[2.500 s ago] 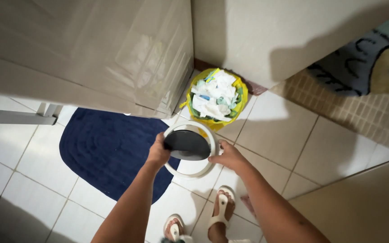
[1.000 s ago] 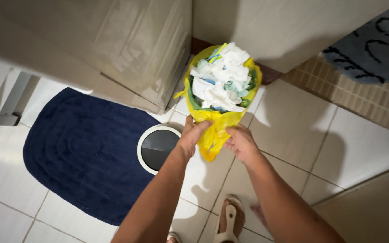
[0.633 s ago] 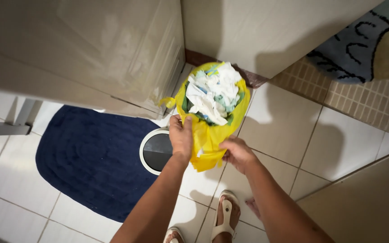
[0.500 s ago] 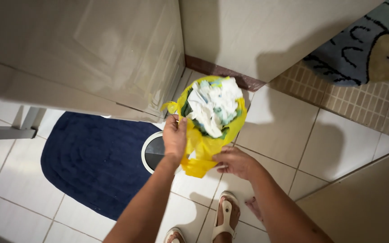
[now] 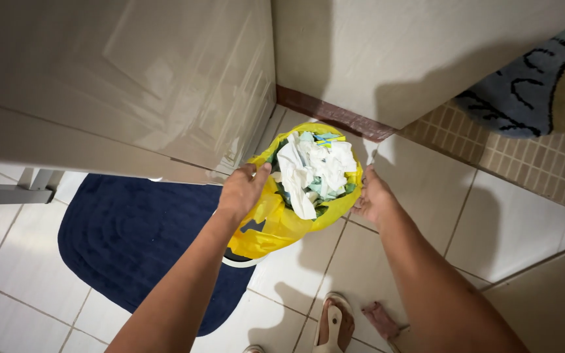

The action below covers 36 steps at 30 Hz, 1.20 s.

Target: Replacing trash bags in multiple small trash bins and cleaning one with spray.

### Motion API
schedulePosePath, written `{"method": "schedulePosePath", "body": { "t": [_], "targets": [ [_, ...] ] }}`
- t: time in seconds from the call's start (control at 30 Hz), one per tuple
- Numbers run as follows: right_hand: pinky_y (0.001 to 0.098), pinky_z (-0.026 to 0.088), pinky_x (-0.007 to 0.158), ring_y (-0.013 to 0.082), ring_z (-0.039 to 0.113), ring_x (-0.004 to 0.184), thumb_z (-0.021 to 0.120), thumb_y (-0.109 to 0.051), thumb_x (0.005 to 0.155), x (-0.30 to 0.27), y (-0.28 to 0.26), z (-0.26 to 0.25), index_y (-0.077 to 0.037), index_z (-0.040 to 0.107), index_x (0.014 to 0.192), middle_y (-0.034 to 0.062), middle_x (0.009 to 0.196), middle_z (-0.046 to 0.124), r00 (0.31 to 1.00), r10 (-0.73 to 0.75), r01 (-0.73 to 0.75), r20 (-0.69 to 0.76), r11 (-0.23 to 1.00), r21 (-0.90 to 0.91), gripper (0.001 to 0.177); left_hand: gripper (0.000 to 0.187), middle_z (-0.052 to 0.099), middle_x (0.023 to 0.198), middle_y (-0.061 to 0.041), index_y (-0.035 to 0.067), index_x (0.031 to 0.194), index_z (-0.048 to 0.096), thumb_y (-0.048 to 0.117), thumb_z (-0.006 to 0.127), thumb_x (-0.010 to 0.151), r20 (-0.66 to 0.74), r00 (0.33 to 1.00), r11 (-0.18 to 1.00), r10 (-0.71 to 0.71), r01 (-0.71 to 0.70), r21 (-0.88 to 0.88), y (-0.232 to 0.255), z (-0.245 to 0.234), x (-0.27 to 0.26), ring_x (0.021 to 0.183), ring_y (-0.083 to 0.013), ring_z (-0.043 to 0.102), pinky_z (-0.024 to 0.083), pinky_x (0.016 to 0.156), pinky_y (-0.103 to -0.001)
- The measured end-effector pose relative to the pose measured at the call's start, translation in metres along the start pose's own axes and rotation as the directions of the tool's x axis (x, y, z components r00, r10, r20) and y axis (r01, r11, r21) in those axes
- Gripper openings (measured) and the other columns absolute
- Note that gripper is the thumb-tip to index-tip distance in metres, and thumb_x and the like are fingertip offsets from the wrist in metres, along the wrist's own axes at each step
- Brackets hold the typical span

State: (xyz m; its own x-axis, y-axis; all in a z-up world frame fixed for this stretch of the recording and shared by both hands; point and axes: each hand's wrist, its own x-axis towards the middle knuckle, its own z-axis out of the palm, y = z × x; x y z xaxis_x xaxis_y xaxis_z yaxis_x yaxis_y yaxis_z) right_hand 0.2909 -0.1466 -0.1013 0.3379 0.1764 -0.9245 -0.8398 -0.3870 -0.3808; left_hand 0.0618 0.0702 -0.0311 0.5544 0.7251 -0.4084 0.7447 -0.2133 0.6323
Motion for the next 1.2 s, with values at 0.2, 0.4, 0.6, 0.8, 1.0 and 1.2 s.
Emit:
{"method": "schedulePosePath", "body": {
  "t": [0.2,0.4,0.6,0.8,1.0,1.2],
  "targets": [
    [0.0436,0.044,0.09,0.0245,0.056,0.097,0.063,-0.031,0.105,0.145,0.028,-0.049,-0.004,0.059,0.126,0.0181,0.141,0.045,0.962,-0.27,0.256,0.031,0.939,0.23,0.034,0.047,0.065,0.127,-0.028,0.001,0.127,0.063,0.04,0.06,0.1,0.022,0.984,0.985,-0.174,0.174,0.006,-0.033,0.032,0.04,0.124,-0.0416,0.058,0.044,0.105,-0.042],
    [0.0388,0.055,0.101,0.0246,0.071,0.113,0.066,-0.018,0.094,0.032,-0.032,-0.022,0.003,0.063,0.122,0.0146,0.122,0.073,0.925,-0.28,0.14,0.258,0.881,0.453,0.035,0.034,0.071,0.12,-0.021,-0.001,0.119,0.061,-0.004,0.057,0.086,-0.011,0.999,0.948,-0.052,0.045,-0.316,-0.019,0.033,0.025,0.116,-0.035,0.068,0.05,0.1,-0.034],
    [0.0428,0.053,0.104,0.0251,0.07,0.112,0.065,-0.008,0.091,-0.031,-0.052,-0.006,-0.003,0.061,0.121,0.013,0.121,0.072,0.913,-0.239,0.172,0.331,0.96,0.22,0.03,0.062,0.058,0.137,-0.011,0.008,0.138,0.048,-0.019,0.044,0.083,-0.003,0.985,0.799,0.171,-0.141,-0.584,0.003,0.024,0.011,0.135,-0.0198,0.052,0.042,0.104,-0.028],
    [0.0453,0.053,0.101,0.027,0.066,0.109,0.066,0.001,0.089,-0.035,-0.05,-0.036,-0.007,0.053,0.113,0.0124,0.113,0.068,0.788,-0.5,0.426,0.359,0.864,0.268,0.028,0.067,0.059,0.141,-0.015,0.004,0.144,0.048,-0.022,0.034,0.084,-0.032,0.988,0.732,0.151,-0.134,-0.668,0.016,0.007,0.007,0.133,-0.0243,0.058,0.043,0.109,-0.029],
    [0.0447,0.049,0.103,0.0216,0.066,0.112,0.065,0.001,0.088,-0.102,-0.06,-0.031,-0.011,0.054,0.121,0.0082,0.118,0.068,0.781,-0.465,0.418,0.417,0.885,0.204,0.037,0.071,0.061,0.138,-0.018,0.002,0.148,0.04,0.009,0.072,0.085,0.067,0.994,0.898,-0.09,0.11,-0.426,0.05,-0.026,-0.025,0.122,-0.0244,0.064,0.049,0.103,-0.03],
    [0.0383,0.048,0.099,0.0204,0.07,0.099,0.073,-0.012,0.091,-0.127,-0.077,-0.01,-0.004,0.07,0.113,0.0088,0.103,0.075,0.923,-0.348,0.382,0.164,0.88,-0.281,0.024,0.077,0.073,0.115,-0.023,-0.005,0.114,0.072,0.039,0.095,0.054,0.399,0.881,0.93,-0.253,0.109,0.35,-0.011,-0.013,-0.009,0.109,-0.0308,0.073,0.057,0.097,-0.035]
  ]
}}
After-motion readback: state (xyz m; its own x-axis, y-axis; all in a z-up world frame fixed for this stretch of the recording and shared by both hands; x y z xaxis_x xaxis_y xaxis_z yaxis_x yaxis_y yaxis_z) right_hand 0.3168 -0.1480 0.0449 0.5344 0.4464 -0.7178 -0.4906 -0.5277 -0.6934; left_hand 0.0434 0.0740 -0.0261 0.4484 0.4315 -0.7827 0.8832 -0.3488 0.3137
